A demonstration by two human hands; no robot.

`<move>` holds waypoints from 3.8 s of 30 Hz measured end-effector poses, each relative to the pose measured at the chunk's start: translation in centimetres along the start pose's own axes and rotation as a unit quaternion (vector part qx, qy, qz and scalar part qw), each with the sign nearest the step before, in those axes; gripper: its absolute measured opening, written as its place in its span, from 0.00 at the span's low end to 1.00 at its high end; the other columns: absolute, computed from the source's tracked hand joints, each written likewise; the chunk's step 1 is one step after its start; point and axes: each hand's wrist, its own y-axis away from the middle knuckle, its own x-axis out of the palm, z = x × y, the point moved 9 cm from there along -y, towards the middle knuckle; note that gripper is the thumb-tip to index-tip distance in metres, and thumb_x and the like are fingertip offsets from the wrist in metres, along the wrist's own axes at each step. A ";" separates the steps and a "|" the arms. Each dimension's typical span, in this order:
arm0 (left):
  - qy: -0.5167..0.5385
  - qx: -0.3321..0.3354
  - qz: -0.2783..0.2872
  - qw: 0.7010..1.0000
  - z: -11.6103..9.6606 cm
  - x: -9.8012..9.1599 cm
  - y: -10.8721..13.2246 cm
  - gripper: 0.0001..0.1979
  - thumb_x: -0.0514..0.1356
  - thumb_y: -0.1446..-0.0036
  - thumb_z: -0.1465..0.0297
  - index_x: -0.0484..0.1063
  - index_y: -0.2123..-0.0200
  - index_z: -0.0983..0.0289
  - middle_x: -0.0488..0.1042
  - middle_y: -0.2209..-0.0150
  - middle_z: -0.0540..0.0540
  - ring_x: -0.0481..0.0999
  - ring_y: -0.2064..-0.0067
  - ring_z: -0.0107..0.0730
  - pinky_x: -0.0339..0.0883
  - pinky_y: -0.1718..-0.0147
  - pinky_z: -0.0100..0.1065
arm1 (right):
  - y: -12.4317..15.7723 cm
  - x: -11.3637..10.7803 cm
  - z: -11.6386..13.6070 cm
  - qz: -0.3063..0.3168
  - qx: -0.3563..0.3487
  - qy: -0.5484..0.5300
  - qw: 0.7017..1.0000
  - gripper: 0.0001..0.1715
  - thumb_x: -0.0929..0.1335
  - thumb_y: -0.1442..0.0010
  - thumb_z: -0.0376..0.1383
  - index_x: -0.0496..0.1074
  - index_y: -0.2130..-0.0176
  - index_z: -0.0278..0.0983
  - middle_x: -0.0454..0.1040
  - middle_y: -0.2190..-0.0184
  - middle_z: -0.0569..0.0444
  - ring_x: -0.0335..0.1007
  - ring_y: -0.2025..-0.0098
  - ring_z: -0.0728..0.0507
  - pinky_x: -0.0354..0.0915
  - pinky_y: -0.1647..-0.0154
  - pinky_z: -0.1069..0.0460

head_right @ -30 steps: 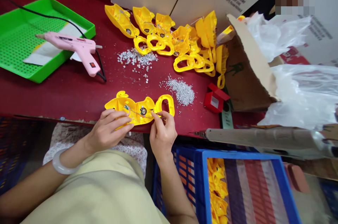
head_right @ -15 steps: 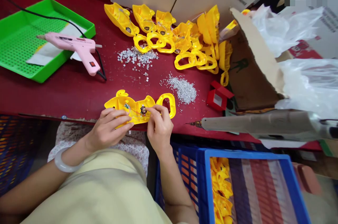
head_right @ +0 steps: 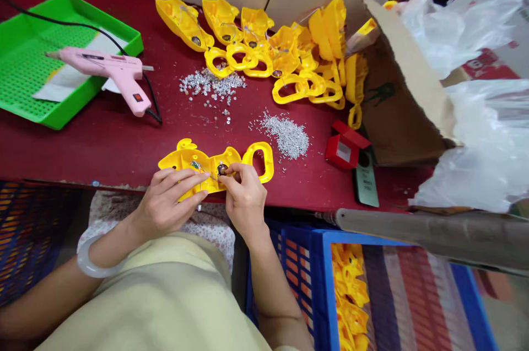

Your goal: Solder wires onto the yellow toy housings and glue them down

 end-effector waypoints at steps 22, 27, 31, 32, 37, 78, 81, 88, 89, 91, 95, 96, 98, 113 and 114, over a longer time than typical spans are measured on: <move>-0.049 -0.034 0.088 0.994 -0.4 0.8 -1.0 0.13 0.56 0.37 0.75 0.74 0.51 0.66 0.78 0.50 0.54 0.70 0.49 0.40 0.58 0.53 0.41 | 0.0 -0.6 -0.1 0.013 0.020 -0.082 0.996 0.12 0.62 0.37 0.26 0.72 0.58 0.37 0.72 0.59 0.47 0.69 0.55 0.44 0.68 0.53 0.46; -0.049 -0.034 0.093 0.994 -0.5 0.9 -0.9 0.13 0.56 0.38 0.76 0.74 0.52 0.65 0.77 0.48 0.53 0.69 0.48 0.42 0.58 0.52 0.42 | -0.3 -0.6 -0.1 0.067 0.001 -0.079 0.995 0.10 0.65 0.38 0.28 0.71 0.57 0.37 0.71 0.56 0.46 0.68 0.53 0.43 0.68 0.51 0.46; -0.049 -0.032 0.095 0.994 -0.5 0.9 -1.1 0.13 0.56 0.38 0.76 0.74 0.52 0.66 0.77 0.49 0.55 0.70 0.49 0.41 0.58 0.52 0.42 | -0.6 -0.6 -0.1 0.070 -0.017 -0.071 0.995 0.07 0.65 0.37 0.28 0.70 0.60 0.38 0.71 0.57 0.47 0.68 0.54 0.44 0.68 0.53 0.46; -0.048 -0.031 0.097 0.994 -0.5 0.9 -1.1 0.13 0.56 0.38 0.76 0.74 0.52 0.66 0.77 0.49 0.55 0.70 0.48 0.41 0.58 0.52 0.42 | -0.6 -0.6 -0.2 0.068 -0.018 -0.071 0.995 0.07 0.65 0.37 0.28 0.70 0.60 0.38 0.71 0.58 0.47 0.68 0.55 0.44 0.69 0.53 0.46; -0.047 -0.037 0.111 0.992 -0.4 1.0 -0.9 0.14 0.56 0.38 0.76 0.74 0.51 0.66 0.77 0.49 0.56 0.70 0.47 0.43 0.58 0.51 0.44 | -0.6 -0.7 -0.2 0.054 -0.025 -0.078 0.995 0.08 0.64 0.37 0.28 0.71 0.59 0.39 0.71 0.58 0.48 0.68 0.55 0.44 0.68 0.54 0.45; -0.061 -0.054 0.202 0.976 -0.5 0.7 -2.0 0.18 0.54 0.40 0.78 0.70 0.48 0.69 0.70 0.43 0.64 0.68 0.47 0.50 0.63 0.52 0.48 | -0.2 -2.0 -0.1 -0.033 -0.003 -0.091 0.995 0.14 0.66 0.39 0.27 0.72 0.54 0.39 0.73 0.54 0.46 0.70 0.51 0.42 0.69 0.51 0.41; -0.015 -0.057 0.177 0.983 0.2 -0.7 -2.4 0.19 0.54 0.42 0.80 0.70 0.47 0.68 0.68 0.42 0.65 0.66 0.44 0.51 0.62 0.47 0.50 | 0.4 -3.2 -0.7 -0.101 0.035 -0.087 0.990 0.15 0.66 0.40 0.27 0.73 0.54 0.40 0.74 0.55 0.46 0.72 0.52 0.41 0.71 0.51 0.41; -0.089 -0.158 0.155 0.971 6.4 -1.2 -5.0 0.15 0.56 0.38 0.73 0.71 0.49 0.71 0.75 0.53 0.65 0.72 0.51 0.49 0.68 0.55 0.46 | 3.1 -3.2 -1.5 -0.148 0.139 -0.108 0.973 0.10 0.66 0.39 0.30 0.75 0.58 0.39 0.75 0.64 0.50 0.74 0.66 0.46 0.72 0.67 0.50; -0.100 -0.177 0.183 0.962 7.2 -0.6 -5.0 0.14 0.57 0.39 0.73 0.71 0.50 0.71 0.76 0.57 0.64 0.74 0.54 0.48 0.69 0.57 0.43 | 3.6 -2.8 -1.6 -0.134 0.164 -0.121 0.970 0.09 0.66 0.38 0.31 0.74 0.58 0.39 0.75 0.66 0.51 0.72 0.70 0.48 0.71 0.70 0.51; -0.107 -0.217 0.226 0.944 8.5 0.4 -4.5 0.12 0.57 0.39 0.72 0.72 0.53 0.69 0.77 0.61 0.61 0.77 0.60 0.44 0.69 0.64 0.38 | 4.6 -1.7 -1.8 -0.097 0.220 -0.153 0.959 0.09 0.66 0.37 0.34 0.74 0.58 0.38 0.75 0.70 0.54 0.69 0.76 0.50 0.69 0.74 0.53; -0.034 -0.265 0.199 0.943 9.0 0.5 -3.2 0.08 0.56 0.38 0.72 0.72 0.57 0.67 0.78 0.62 0.58 0.79 0.63 0.39 0.68 0.67 0.33 | 6.6 0.8 -1.2 -0.006 0.324 -0.249 0.912 0.11 0.65 0.36 0.40 0.73 0.58 0.37 0.74 0.75 0.56 0.66 0.81 0.52 0.65 0.81 0.55; -0.006 -0.268 0.171 0.948 8.7 0.2 -3.0 0.07 0.56 0.38 0.73 0.71 0.58 0.67 0.78 0.62 0.58 0.79 0.63 0.37 0.68 0.66 0.33 | 7.0 1.3 -0.7 0.010 0.339 -0.275 0.900 0.13 0.65 0.36 0.41 0.73 0.57 0.37 0.75 0.74 0.56 0.66 0.81 0.52 0.64 0.82 0.56; 0.042 -0.274 0.102 0.956 7.9 -0.7 -2.3 0.06 0.55 0.39 0.74 0.69 0.59 0.66 0.77 0.63 0.56 0.78 0.64 0.34 0.69 0.66 0.32 | 7.3 2.1 0.3 0.030 0.351 -0.317 0.881 0.16 0.65 0.36 0.43 0.71 0.54 0.37 0.75 0.73 0.55 0.66 0.82 0.52 0.62 0.84 0.56; -0.030 -0.209 -0.066 0.975 -0.2 -7.5 1.6 0.10 0.62 0.39 0.65 0.64 0.67 0.63 0.69 0.75 0.49 0.68 0.73 0.27 0.62 0.73 0.30 | 1.4 2.8 0.6 0.111 0.294 -0.370 0.874 0.16 0.62 0.40 0.37 0.72 0.53 0.37 0.73 0.75 0.58 0.66 0.80 0.50 0.66 0.81 0.55; -0.069 -0.204 -0.077 0.974 -0.3 -8.2 1.3 0.09 0.63 0.41 0.66 0.66 0.67 0.63 0.71 0.74 0.50 0.69 0.71 0.29 0.62 0.71 0.33 | 1.0 3.2 0.9 0.138 0.278 -0.353 0.883 0.16 0.62 0.39 0.37 0.72 0.53 0.37 0.75 0.73 0.57 0.67 0.79 0.50 0.66 0.80 0.55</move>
